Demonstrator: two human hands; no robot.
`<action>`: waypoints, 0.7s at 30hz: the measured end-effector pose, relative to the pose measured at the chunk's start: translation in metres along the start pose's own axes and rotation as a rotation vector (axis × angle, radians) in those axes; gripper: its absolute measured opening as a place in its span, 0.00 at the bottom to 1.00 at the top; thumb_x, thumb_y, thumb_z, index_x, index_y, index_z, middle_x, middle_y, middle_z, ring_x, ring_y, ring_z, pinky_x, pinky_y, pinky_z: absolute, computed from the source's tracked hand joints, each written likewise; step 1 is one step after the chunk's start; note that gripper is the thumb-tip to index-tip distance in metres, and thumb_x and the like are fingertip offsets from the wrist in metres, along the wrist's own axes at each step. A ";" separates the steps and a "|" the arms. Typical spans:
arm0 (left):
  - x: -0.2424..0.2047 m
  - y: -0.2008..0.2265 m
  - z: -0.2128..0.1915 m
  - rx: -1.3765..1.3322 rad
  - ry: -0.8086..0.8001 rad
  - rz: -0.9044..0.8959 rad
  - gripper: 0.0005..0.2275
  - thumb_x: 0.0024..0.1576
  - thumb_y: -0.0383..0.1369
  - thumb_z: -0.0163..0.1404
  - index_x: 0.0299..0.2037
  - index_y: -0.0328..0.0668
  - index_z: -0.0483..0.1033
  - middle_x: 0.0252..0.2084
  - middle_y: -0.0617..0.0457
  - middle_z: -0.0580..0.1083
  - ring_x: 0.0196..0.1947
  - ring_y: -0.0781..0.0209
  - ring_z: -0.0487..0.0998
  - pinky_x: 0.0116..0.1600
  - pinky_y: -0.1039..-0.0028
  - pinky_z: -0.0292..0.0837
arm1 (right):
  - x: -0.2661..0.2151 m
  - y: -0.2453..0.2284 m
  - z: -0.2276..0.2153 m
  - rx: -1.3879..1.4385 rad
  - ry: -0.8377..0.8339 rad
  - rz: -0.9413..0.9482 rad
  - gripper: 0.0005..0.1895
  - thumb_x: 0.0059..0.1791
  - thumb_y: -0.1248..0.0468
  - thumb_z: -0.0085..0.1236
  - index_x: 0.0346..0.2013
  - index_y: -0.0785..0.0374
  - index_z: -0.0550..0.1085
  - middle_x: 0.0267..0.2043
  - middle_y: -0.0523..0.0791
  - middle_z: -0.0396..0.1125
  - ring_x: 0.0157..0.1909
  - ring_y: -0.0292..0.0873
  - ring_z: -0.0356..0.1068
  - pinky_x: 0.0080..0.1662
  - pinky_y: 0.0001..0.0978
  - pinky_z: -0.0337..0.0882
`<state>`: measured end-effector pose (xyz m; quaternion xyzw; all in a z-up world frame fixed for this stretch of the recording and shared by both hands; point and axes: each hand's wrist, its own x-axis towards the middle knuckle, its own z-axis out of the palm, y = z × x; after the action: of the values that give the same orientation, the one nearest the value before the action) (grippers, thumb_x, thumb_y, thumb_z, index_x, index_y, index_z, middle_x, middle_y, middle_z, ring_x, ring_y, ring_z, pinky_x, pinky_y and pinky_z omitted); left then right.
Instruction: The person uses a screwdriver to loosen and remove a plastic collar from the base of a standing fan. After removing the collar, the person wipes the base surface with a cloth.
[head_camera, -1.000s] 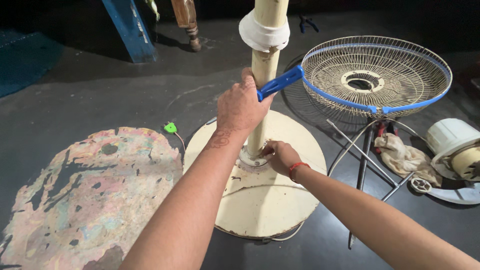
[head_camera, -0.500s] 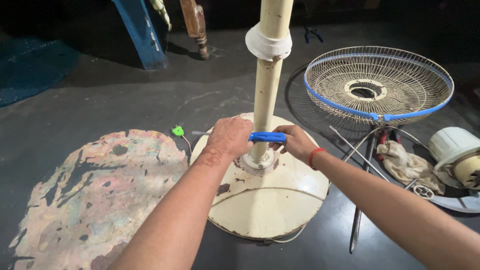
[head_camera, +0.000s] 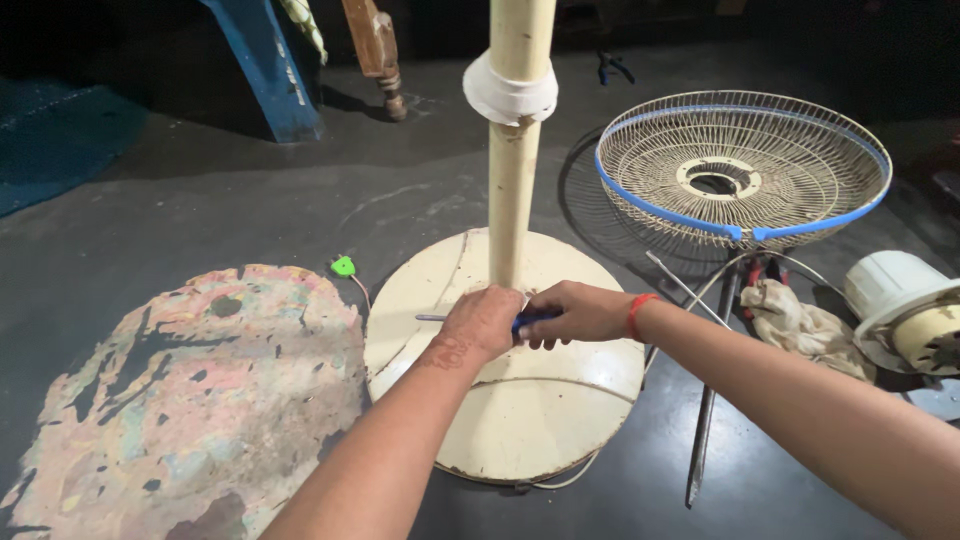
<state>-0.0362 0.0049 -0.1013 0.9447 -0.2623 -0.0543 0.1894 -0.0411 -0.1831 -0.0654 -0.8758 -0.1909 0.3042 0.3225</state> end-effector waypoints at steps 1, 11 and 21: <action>0.002 0.000 0.004 0.007 -0.024 -0.013 0.08 0.50 0.29 0.58 0.40 0.44 0.81 0.42 0.42 0.79 0.47 0.44 0.80 0.53 0.57 0.74 | 0.002 0.004 0.000 -0.050 0.003 0.002 0.18 0.51 0.51 0.54 0.45 0.61 0.80 0.39 0.43 0.77 0.42 0.38 0.75 0.47 0.32 0.76; 0.003 -0.059 0.019 0.133 -0.129 -0.139 0.10 0.56 0.28 0.48 0.44 0.46 0.81 0.49 0.43 0.77 0.53 0.46 0.78 0.58 0.56 0.72 | -0.014 0.089 -0.023 -0.394 0.093 0.103 0.19 0.46 0.51 0.61 0.45 0.60 0.79 0.45 0.48 0.74 0.49 0.47 0.74 0.53 0.39 0.72; 0.010 -0.058 0.042 0.158 -0.081 -0.083 0.12 0.53 0.27 0.48 0.45 0.48 0.81 0.49 0.44 0.77 0.52 0.47 0.77 0.57 0.58 0.72 | -0.027 0.125 -0.030 -0.400 0.125 0.273 0.24 0.45 0.49 0.62 0.50 0.59 0.78 0.49 0.49 0.75 0.53 0.48 0.74 0.57 0.37 0.71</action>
<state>-0.0089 0.0322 -0.1627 0.9637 -0.2339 -0.0794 0.1011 -0.0243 -0.3005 -0.1215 -0.9570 -0.1068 0.2462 0.1100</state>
